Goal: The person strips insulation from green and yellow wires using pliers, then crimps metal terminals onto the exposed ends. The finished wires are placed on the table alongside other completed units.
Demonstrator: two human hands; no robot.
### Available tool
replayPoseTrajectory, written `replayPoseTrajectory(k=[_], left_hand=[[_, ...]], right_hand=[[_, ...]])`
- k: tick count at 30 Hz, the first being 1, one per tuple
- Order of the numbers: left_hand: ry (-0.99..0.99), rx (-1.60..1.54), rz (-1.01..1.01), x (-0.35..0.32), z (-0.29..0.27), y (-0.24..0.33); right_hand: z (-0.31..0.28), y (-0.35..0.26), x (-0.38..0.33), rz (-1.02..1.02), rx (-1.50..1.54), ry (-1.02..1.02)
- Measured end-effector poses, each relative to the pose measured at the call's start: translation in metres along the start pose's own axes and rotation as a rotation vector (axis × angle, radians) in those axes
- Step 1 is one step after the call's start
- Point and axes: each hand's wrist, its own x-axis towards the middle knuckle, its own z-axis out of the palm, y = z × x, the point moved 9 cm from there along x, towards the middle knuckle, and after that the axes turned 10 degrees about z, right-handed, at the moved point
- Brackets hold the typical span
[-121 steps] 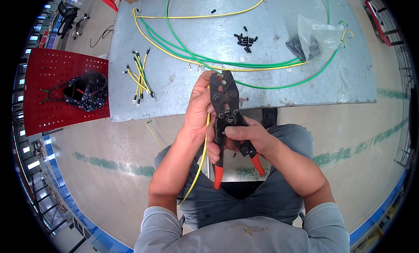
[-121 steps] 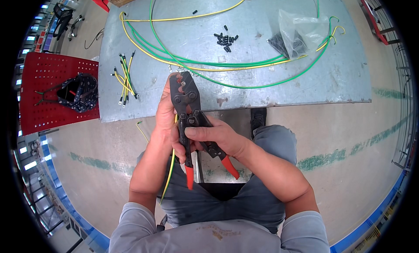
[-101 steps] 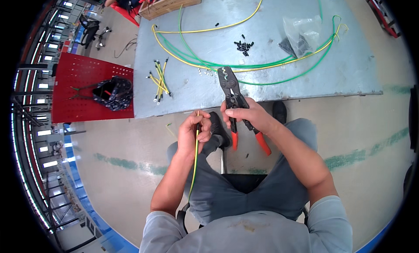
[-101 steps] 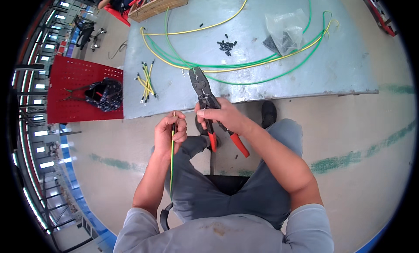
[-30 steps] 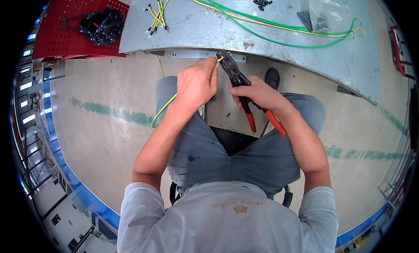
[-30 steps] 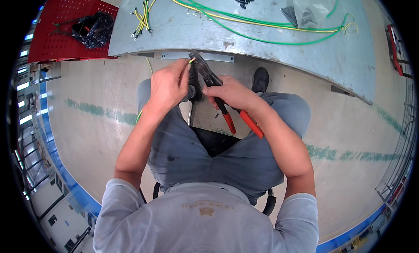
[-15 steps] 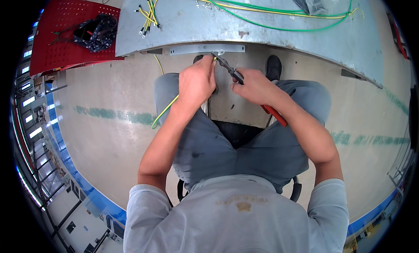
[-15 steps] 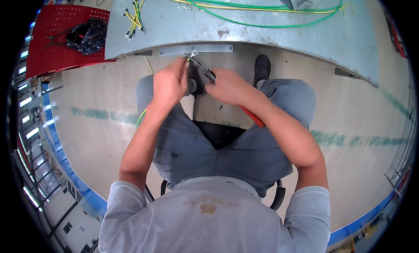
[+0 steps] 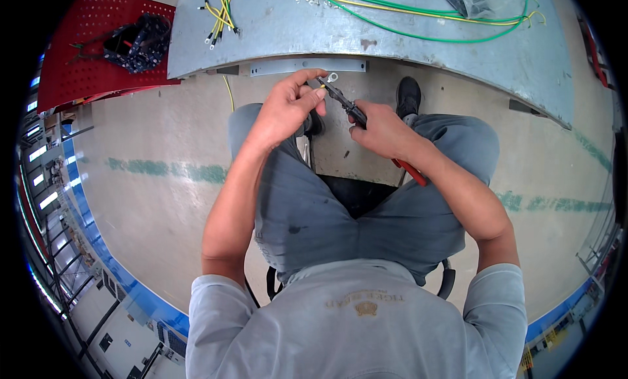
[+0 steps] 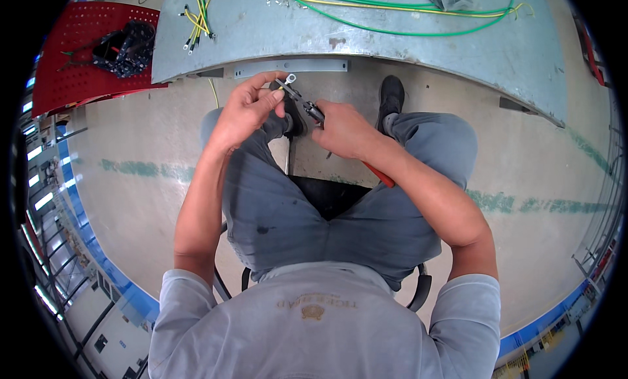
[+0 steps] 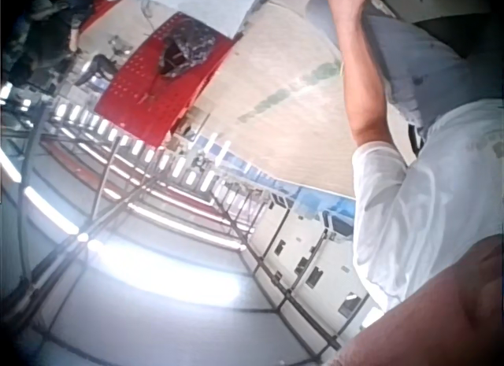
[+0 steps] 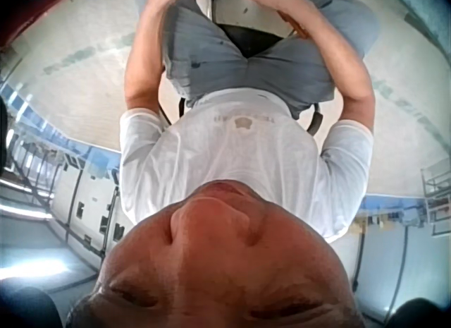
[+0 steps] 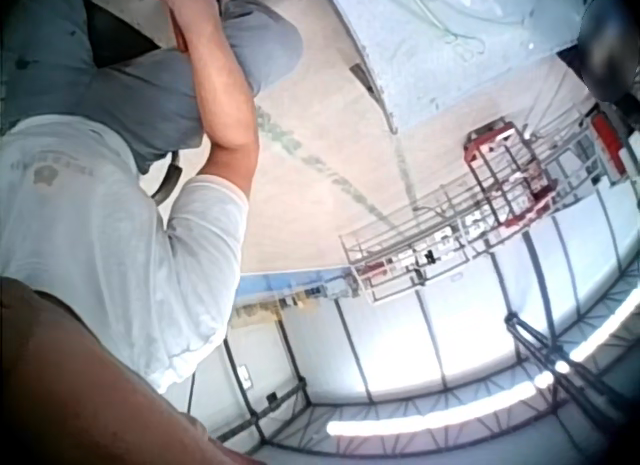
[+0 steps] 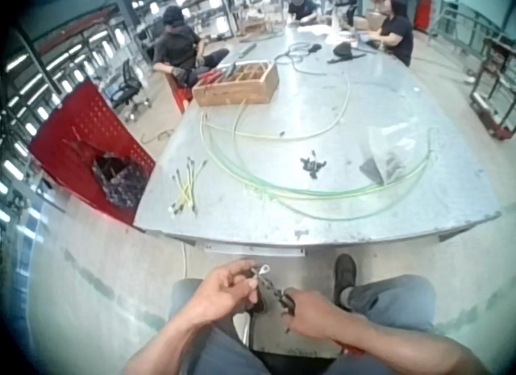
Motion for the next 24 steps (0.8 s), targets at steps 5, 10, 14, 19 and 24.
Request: replayPoseTrajectory(k=[5, 10, 14, 19, 24], left_hand=[[0.043, 0.001, 0.035, 0.01, -0.004, -0.009], [0.161, 0.192, 0.084, 0.0, -0.022, -0.006], [0.572, 0.961, 0.682, -0.062, -0.007, 0.079], [0.069, -0.088, -0.247, -0.123, 0.105, -0.063], [0.031, -0.628, -0.079, -0.065, 0.179, -0.093]], right_hand=[[0.005, 0.003, 0.015, -0.094, 0.079, 0.072], [0.016, -0.006, 0.024, -0.25, 0.076, 0.111], [0.014, -0.007, 0.021, -0.334, 0.104, 0.173], [0.021, -0.014, 0.014, -0.362, 0.167, 0.168], [0.028, -0.034, 0.007, -0.33, 0.141, 0.11]])
